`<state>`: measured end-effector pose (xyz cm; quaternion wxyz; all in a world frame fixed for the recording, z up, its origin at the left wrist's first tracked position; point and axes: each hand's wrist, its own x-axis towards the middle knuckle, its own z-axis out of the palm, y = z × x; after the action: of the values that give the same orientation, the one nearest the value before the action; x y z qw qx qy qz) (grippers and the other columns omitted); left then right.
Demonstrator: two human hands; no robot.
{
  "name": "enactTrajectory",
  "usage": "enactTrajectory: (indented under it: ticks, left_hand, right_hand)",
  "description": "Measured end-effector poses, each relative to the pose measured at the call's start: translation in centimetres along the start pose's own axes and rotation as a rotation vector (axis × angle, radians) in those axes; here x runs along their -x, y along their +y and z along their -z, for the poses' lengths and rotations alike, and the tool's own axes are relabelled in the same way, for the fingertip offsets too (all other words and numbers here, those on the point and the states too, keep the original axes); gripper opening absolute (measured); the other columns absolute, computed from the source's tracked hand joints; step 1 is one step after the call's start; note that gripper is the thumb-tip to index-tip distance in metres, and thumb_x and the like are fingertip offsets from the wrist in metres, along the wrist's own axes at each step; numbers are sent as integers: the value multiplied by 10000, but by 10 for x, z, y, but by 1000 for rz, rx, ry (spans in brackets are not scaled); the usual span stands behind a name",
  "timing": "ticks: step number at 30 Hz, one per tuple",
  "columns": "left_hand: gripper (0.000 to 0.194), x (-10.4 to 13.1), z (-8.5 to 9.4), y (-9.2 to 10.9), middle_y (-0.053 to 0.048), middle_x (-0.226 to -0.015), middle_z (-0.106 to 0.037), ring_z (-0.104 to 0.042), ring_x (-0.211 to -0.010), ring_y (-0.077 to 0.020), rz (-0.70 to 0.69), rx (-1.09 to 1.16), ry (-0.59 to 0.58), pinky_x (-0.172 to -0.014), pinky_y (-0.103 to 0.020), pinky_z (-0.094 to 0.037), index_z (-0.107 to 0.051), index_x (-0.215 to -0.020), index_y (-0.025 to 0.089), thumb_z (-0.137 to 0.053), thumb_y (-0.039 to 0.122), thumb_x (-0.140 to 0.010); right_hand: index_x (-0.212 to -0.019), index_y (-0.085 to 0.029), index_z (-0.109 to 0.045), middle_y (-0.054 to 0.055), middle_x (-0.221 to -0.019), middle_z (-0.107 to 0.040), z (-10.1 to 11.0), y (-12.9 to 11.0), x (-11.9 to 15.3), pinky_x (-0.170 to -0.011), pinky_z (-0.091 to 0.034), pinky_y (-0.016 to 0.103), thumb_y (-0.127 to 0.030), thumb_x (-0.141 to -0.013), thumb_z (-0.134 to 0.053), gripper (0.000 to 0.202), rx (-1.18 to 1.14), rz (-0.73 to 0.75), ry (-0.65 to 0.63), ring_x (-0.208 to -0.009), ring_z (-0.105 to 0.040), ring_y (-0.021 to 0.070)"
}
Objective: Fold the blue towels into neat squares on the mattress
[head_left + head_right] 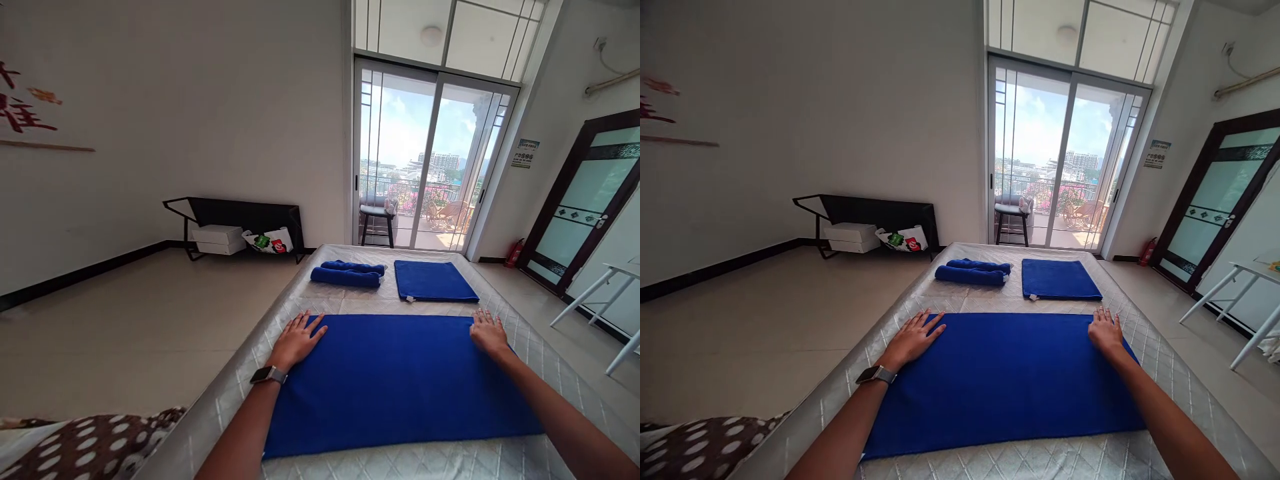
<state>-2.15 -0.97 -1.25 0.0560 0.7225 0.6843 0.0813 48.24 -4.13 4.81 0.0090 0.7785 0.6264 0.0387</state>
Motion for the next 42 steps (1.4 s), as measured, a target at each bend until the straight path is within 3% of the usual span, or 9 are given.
enactTrajectory:
  ticks: [6,10,15,24,28,32,35,38,42]
  left_hand:
    - [666,1,1,2,-90,-1676,-305,-267,-1542,-323,11,5,-8,-1250,-515,-179,-370,-1578,291,-338,613,-996]
    - [671,2,0,0,-110,-1676,-298,-268,-1543,-314,18,-9,-5,-1248,-494,-189,-364,-1582,272,-327,607,-1002]
    - [679,1,-4,-4,-100,-1670,-316,-276,-1539,-319,19,-13,5,-1237,-524,-204,-372,-1578,281,-297,628,-999]
    - [673,1,-3,-3,-93,-1673,-314,-276,-1538,-329,21,2,10,-1243,-531,-188,-378,-1576,291,-334,622,-991]
    - [669,3,0,-1,-86,-1675,-312,-255,-1547,-322,28,-9,9,-1248,-524,-183,-371,-1578,298,-338,617,-991]
    - [664,4,3,1,-101,-1679,-295,-254,-1548,-312,25,-43,-5,-1250,-510,-181,-354,-1586,285,-318,598,-1001]
    - [676,5,4,1,-123,-1674,-298,-268,-1543,-317,21,-51,-13,-1244,-511,-196,-344,-1591,265,-319,596,-1002]
    - [680,4,3,1,-126,-1666,-317,-282,-1536,-329,4,-47,-1,-1236,-535,-210,-360,-1585,263,-323,607,-999]
    - [689,3,1,1,-128,-1670,-302,-285,-1536,-324,7,-59,3,-1240,-527,-203,-348,-1589,261,-306,618,-1002]
  right_hand:
    - [-1612,-150,-301,73,-1664,-305,10,-146,31,-1272,-133,405,-392,-1030,-243,633,-206,483,-25,-1560,-191,203]
    - [-1618,-165,-282,55,-1684,-243,0,-197,42,-1269,-121,403,-492,-1040,-210,668,-306,526,-161,-1570,-141,202]
    - [-1626,-159,-255,58,-1683,-249,-12,-168,35,-1272,-91,393,-518,-1040,-187,691,-273,450,-179,-1570,-137,198]
    - [-1607,-73,-275,121,-1679,-252,-26,16,-3,-1260,-185,441,-418,-1030,-176,679,-106,35,-113,-1558,-194,228]
    - [-1607,-86,-283,135,-1667,-286,-30,54,-9,-1244,-238,461,-416,-1030,-181,672,-118,-60,-76,-1540,-259,242]
    - [-1574,-93,-375,153,-1644,-343,-22,48,-7,-1252,-198,496,-390,-1032,-249,631,-31,-110,-63,-1538,-264,274]
    - [-1484,-42,-509,226,-1587,-415,-10,25,-2,-1254,-115,569,-284,-986,-370,571,41,-107,101,-1528,-269,357]
    - [-1477,-45,-518,208,-1566,-452,1,-22,11,-1259,-141,530,-204,-961,-349,565,-13,62,199,-1506,-326,347]
    - [-1539,-109,-452,121,-1610,-411,4,-117,33,-1260,-201,411,-342,-1022,-295,588,-194,374,53,-1521,-312,258]
